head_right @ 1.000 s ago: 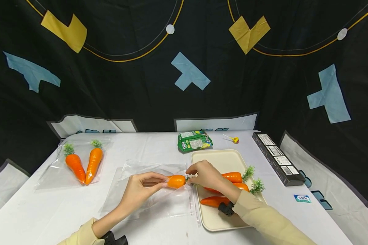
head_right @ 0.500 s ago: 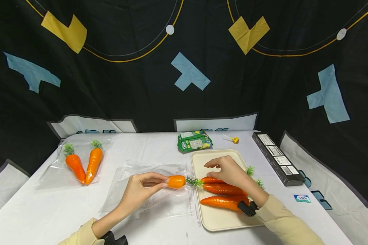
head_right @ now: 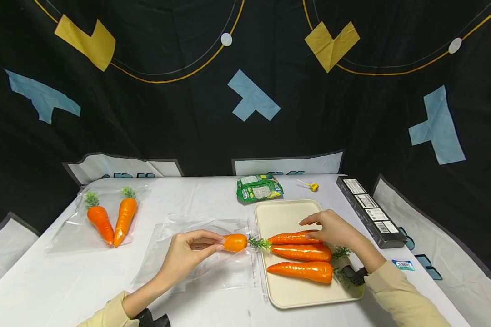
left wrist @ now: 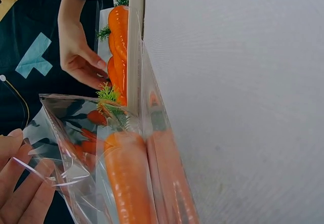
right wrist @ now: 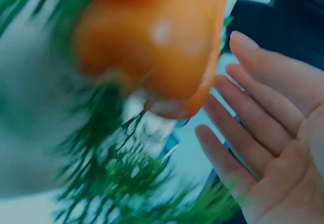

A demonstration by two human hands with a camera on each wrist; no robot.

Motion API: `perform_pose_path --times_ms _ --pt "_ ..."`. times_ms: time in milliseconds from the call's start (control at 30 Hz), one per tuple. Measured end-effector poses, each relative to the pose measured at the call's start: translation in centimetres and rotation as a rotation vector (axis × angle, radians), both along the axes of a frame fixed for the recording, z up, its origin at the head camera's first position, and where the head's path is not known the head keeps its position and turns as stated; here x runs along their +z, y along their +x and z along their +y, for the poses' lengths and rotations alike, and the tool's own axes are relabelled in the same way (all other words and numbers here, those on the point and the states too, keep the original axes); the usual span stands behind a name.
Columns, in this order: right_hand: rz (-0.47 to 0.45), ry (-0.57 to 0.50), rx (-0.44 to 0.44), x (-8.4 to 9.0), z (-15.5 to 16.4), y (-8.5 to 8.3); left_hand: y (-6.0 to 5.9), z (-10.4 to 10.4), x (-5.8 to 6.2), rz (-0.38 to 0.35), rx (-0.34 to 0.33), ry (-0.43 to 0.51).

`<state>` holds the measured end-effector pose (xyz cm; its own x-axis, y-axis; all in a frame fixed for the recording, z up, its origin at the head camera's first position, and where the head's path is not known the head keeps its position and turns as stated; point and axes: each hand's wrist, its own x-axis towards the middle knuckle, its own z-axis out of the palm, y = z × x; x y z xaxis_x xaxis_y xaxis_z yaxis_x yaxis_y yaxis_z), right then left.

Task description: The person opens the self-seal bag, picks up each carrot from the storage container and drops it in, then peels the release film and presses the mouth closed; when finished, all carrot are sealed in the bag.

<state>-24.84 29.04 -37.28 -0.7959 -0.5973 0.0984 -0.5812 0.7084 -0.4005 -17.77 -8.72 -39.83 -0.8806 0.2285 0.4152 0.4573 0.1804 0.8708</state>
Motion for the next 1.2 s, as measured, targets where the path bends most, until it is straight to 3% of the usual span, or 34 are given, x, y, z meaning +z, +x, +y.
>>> perform_pose_path --times_ms 267,433,567,700,967,1200 --pt "-0.089 0.014 0.047 -0.4 1.9 -0.6 0.0 0.1 0.0 -0.02 0.012 -0.002" --pt "-0.111 0.008 0.087 -0.4 2.1 -0.9 0.6 0.3 1.1 -0.033 0.019 0.004" --pt "-0.087 0.006 0.11 -0.5 2.1 -1.1 1.4 0.5 2.4 -0.031 0.015 0.007" --pt "-0.067 -0.01 0.088 -0.6 2.3 -1.1 1.7 0.6 3.0 -0.025 0.011 0.01" --pt "-0.008 -0.041 0.051 0.2 2.1 -0.8 1.6 0.6 2.7 -0.013 0.011 0.01" --pt "0.033 -0.046 0.076 1.3 1.0 0.0 1.6 0.6 2.8 -0.042 0.004 0.001"
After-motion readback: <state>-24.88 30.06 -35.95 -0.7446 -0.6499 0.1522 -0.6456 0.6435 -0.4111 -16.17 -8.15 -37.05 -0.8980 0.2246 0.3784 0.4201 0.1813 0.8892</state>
